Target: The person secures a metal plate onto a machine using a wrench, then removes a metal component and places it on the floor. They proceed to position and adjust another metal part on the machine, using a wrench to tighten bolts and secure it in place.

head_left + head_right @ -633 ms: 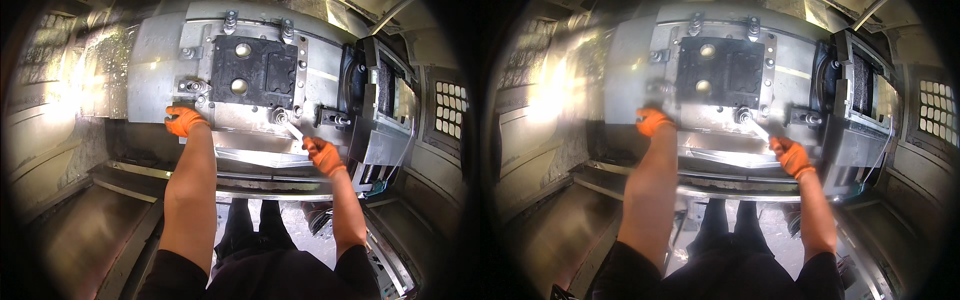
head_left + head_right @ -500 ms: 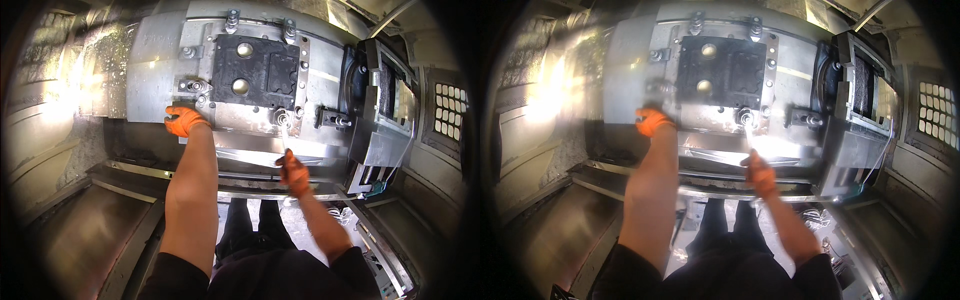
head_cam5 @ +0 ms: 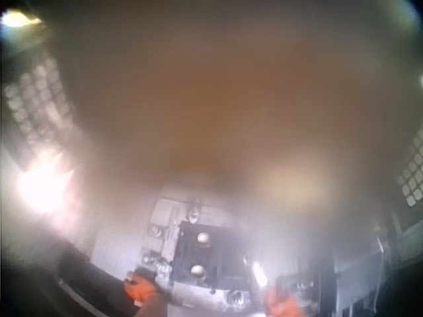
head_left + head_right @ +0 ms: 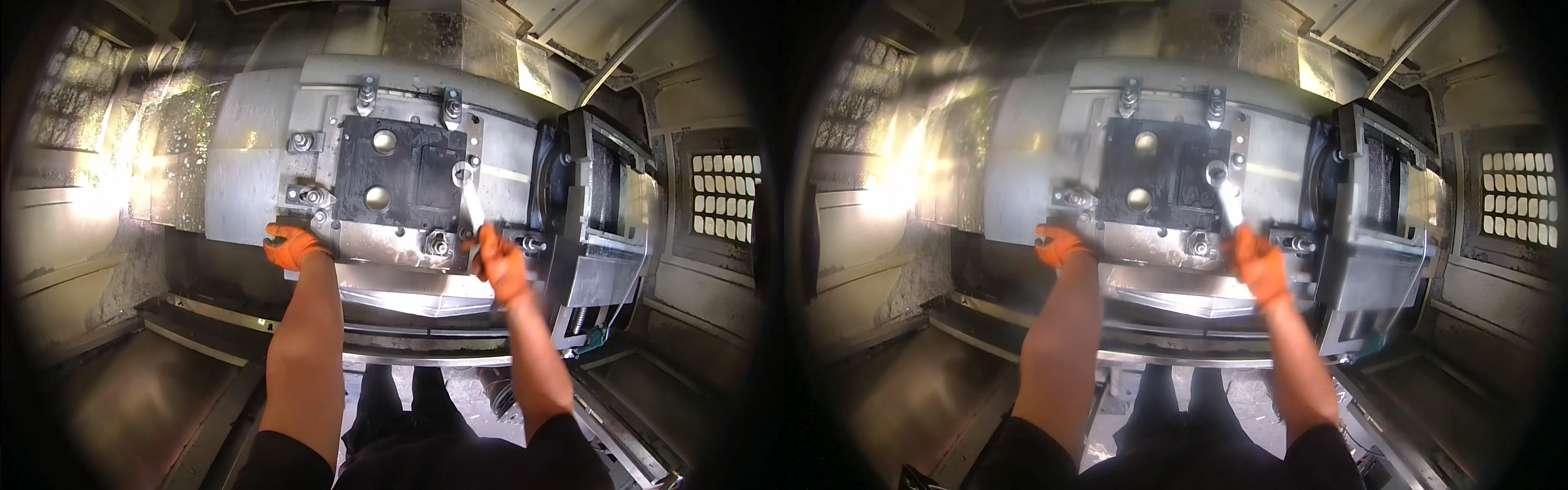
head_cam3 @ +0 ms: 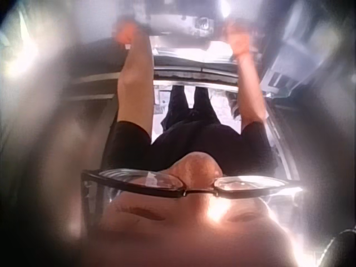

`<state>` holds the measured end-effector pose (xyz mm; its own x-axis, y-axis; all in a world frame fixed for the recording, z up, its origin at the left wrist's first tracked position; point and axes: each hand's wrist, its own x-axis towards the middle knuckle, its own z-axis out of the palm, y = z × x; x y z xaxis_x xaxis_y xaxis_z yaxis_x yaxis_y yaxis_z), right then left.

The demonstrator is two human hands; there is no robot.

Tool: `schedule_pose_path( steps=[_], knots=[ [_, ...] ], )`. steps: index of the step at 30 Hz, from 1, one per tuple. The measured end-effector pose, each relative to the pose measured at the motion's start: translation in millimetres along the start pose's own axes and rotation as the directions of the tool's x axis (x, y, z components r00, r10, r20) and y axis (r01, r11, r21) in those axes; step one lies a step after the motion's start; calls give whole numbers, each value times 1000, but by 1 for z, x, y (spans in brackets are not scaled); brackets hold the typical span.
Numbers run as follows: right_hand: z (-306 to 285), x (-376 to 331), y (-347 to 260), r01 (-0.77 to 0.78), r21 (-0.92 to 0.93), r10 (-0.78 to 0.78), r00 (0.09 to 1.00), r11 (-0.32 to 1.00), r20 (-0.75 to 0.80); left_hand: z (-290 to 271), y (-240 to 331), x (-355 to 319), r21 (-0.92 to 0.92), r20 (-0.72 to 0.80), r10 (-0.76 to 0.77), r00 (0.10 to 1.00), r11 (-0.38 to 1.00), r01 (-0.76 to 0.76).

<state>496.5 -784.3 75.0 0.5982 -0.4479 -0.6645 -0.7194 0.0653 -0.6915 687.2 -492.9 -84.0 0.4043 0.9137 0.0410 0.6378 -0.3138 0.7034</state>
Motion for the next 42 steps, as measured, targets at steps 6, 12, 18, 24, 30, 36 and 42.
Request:
schedule_pose_path(
  steps=[6,12,18,24,30,36,42],
  knots=[
    [-55,115,-115,13,-332,-17,1000,943,-10,21,-17,2,-165,42,-68,997,984,74],
    [-69,133,-148,-82,-472,123,991,878,57,24,-28,11,-195,29,-84,996,977,88],
    [-62,150,-90,59,-177,-22,979,982,202,27,-31,8,-225,42,-86,995,970,93],
    [90,117,-84,-89,578,229,958,811,-172,31,-40,9,-256,59,-72,996,963,85],
    [67,109,-76,4,477,57,992,879,-112,-21,37,-21,-103,96,-122,988,986,132],
    [78,64,-148,163,-362,15,896,918,444,15,-13,0,-132,-116,77,990,987,-92],
    [109,127,-191,388,-611,204,706,690,678,1,6,-14,-79,-10,80,997,994,-81]
  ],
)
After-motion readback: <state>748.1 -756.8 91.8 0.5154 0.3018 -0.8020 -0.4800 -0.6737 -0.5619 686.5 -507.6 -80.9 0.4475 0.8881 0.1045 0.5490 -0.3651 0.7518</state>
